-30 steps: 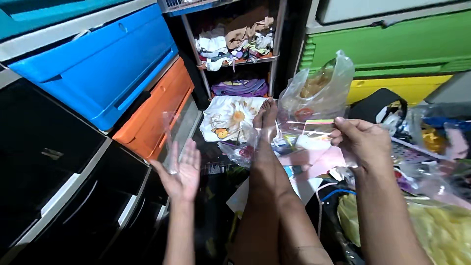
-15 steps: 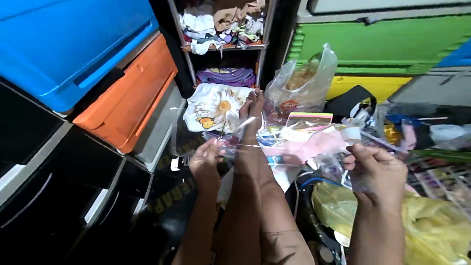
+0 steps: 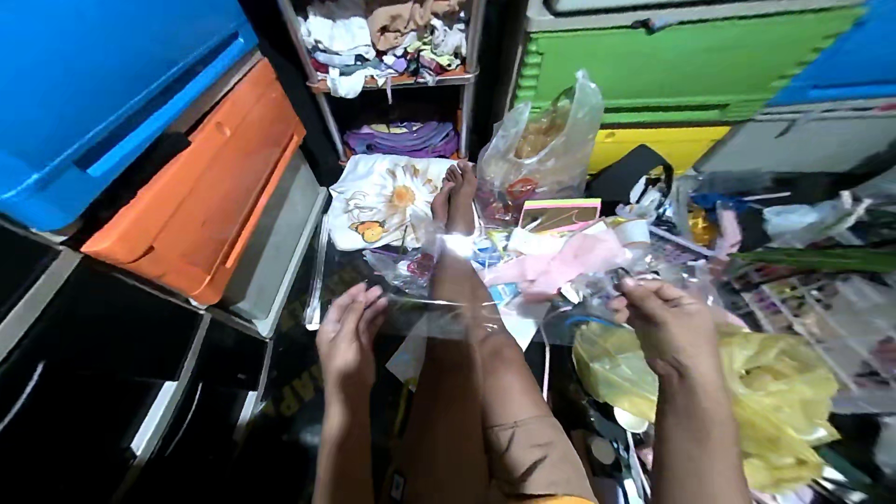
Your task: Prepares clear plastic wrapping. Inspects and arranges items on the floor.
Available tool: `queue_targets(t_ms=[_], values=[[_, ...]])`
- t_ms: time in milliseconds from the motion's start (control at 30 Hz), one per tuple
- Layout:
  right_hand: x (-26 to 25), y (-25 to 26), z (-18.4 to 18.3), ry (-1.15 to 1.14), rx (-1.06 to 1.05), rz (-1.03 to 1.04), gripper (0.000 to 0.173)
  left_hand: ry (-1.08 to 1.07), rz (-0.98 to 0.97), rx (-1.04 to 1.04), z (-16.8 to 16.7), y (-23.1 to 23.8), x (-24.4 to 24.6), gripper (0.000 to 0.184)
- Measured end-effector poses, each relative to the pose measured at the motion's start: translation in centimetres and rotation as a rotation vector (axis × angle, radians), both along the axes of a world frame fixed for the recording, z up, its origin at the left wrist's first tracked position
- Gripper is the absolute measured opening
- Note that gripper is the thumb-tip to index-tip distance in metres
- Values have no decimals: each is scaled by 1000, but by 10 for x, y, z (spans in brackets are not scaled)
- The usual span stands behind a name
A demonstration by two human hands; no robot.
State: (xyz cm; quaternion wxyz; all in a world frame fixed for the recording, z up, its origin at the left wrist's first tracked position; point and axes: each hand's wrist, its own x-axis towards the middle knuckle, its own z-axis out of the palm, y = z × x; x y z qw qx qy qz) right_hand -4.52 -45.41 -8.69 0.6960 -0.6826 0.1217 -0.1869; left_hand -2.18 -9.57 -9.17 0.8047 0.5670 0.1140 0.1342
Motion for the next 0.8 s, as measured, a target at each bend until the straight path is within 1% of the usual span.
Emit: queue_targets(t_ms=[100,167,233,300,400,500,567,633,667,700,733,767,800], values=[[-23,3,-24,176,-13,41,13,142,-37,-11,-25,10,-28,25],[-41,5,-47,250,33,68,13,295,-61,6,-39,10,-47,24],[-59,9,-65,317,112,87,15,399,-93,17,-51,11,-65,25],[-74,15,-75,369,202,92,17,421,-116,7,-61,12,-81,26],[-90,28,-78,379,271,82,18,376,-146,29,-66,11,-95,26],[-101,36,-71,314,279,77,16,257,-125,94,-59,8,-99,30],[-108,37,-61,261,261,50,14,143,-50,183,-49,9,-103,41],[-117,33,-49,212,173,43,14,-3,97,348,-41,13,-110,53],[-122,30,-42,186,93,63,15,-91,164,482,-37,16,-114,64],[-127,27,-33,152,-5,100,15,-184,168,630,-28,18,-118,79],[-132,24,-24,104,-110,151,16,-287,114,770,-16,17,-121,89],[-135,23,-14,43,-218,214,16,-395,8,894,-1,10,-123,93],[-138,24,-3,-35,-315,281,17,-492,-132,989,16,-2,-124,92]])
